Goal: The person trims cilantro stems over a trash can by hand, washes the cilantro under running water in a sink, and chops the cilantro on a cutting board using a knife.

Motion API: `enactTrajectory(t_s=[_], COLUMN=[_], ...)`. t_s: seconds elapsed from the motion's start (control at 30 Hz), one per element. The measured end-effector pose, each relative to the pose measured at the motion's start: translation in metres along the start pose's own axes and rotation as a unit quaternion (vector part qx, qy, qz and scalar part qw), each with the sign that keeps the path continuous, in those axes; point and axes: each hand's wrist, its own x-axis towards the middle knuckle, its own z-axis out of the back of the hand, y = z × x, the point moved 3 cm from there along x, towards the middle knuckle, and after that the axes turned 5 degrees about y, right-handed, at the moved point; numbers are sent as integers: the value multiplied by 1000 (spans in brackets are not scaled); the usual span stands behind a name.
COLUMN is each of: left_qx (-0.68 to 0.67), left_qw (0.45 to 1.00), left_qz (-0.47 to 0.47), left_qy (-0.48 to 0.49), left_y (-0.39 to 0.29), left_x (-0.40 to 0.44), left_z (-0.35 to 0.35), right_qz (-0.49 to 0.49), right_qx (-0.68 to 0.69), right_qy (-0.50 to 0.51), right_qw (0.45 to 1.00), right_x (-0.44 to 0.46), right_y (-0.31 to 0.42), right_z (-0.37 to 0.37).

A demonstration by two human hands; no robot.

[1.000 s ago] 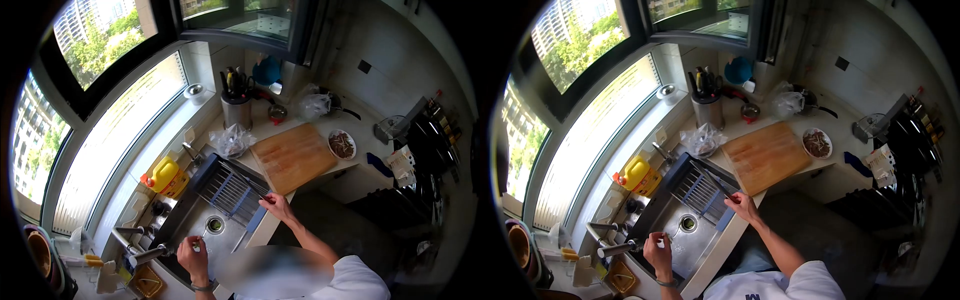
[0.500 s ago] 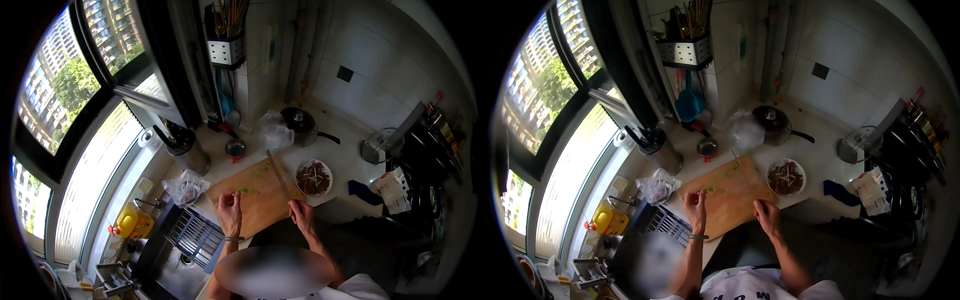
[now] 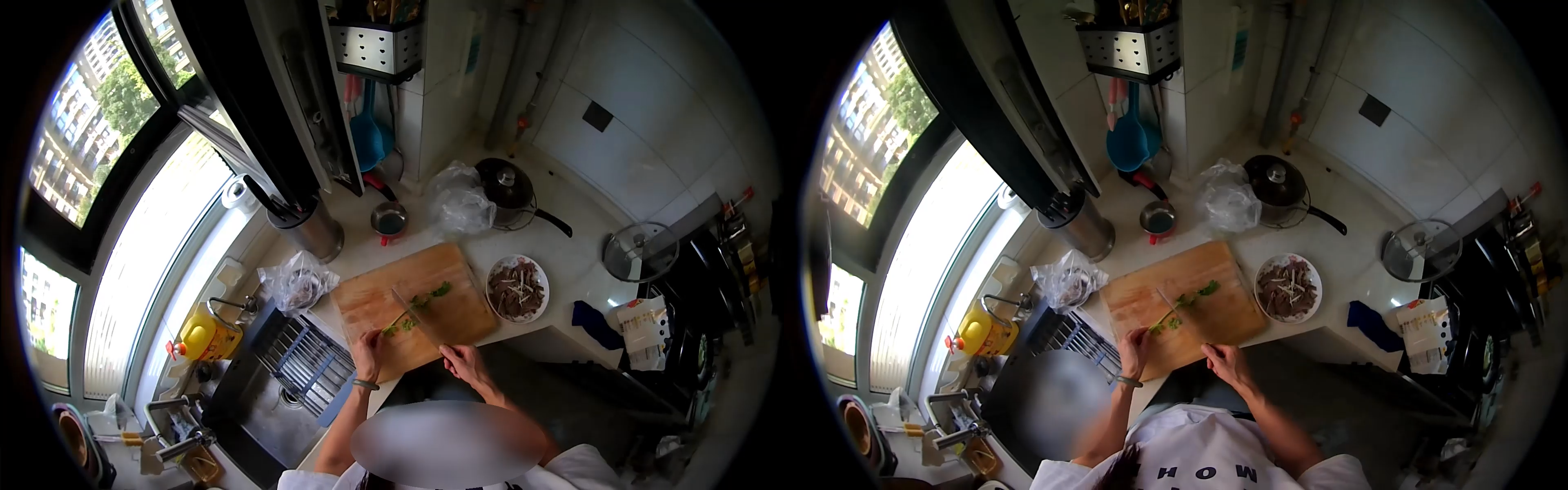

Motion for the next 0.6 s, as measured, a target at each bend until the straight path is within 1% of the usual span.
enactTrajectory(t_s=[0.03, 0.07, 0.13, 0.17, 0.23, 0.27, 0.33, 0.37, 0.43, 0.47, 0.53, 0.57, 0.6], left_qx=[28, 27, 34, 34, 70, 71, 22, 22, 57, 55, 57, 56, 52], left_qw=[1000, 1000, 999, 999, 993, 993, 1000, 1000, 996, 996, 996, 996, 996], left_qz=[-8, -6, -23, -18, -88, -87, 4, 8, -11, -8, 4, 10, 5], left_qy=[6, 5, 7, 5, 27, 26, 16, 17, -61, -63, -66, -68, -72], left_y=[-3, -1, 5, 9, 7, 7, 6, 4, -1, -1, 2, 4, 6], left_x=[2, 4, 3, 1, 2, 1, -3, -6, -11, -14, -19, -22, -26], left_z=[1, 1, 0, 1, 2, 4, 10, 15, 27, 30, 33, 33, 32], right_qz=[7, 6, 54, 52, 74, 74, 109, 106, 87, 86, 17, 14, -6], right_qx=[-49, -51, -128, -129, -126, -126, -89, -89, -54, -56, -14, -18, -16], right_qy=[-4, -2, -44, -39, -39, -36, -61, -59, -40, -38, 15, 19, 45], right_qw=[999, 999, 989, 989, 989, 989, 988, 989, 994, 994, 1000, 1000, 999], right_x=[-2, 1, 4, 6, 12, 16, 25, 27, 30, 27, 13, 7, 1], right_y=[5, 4, 4, 1, 10, 11, 11, 9, 7, 6, 12, 18, 25], right_z=[0, -2, -7, -9, -13, -17, -22, -24, -25, -25, -24, -24, -26])
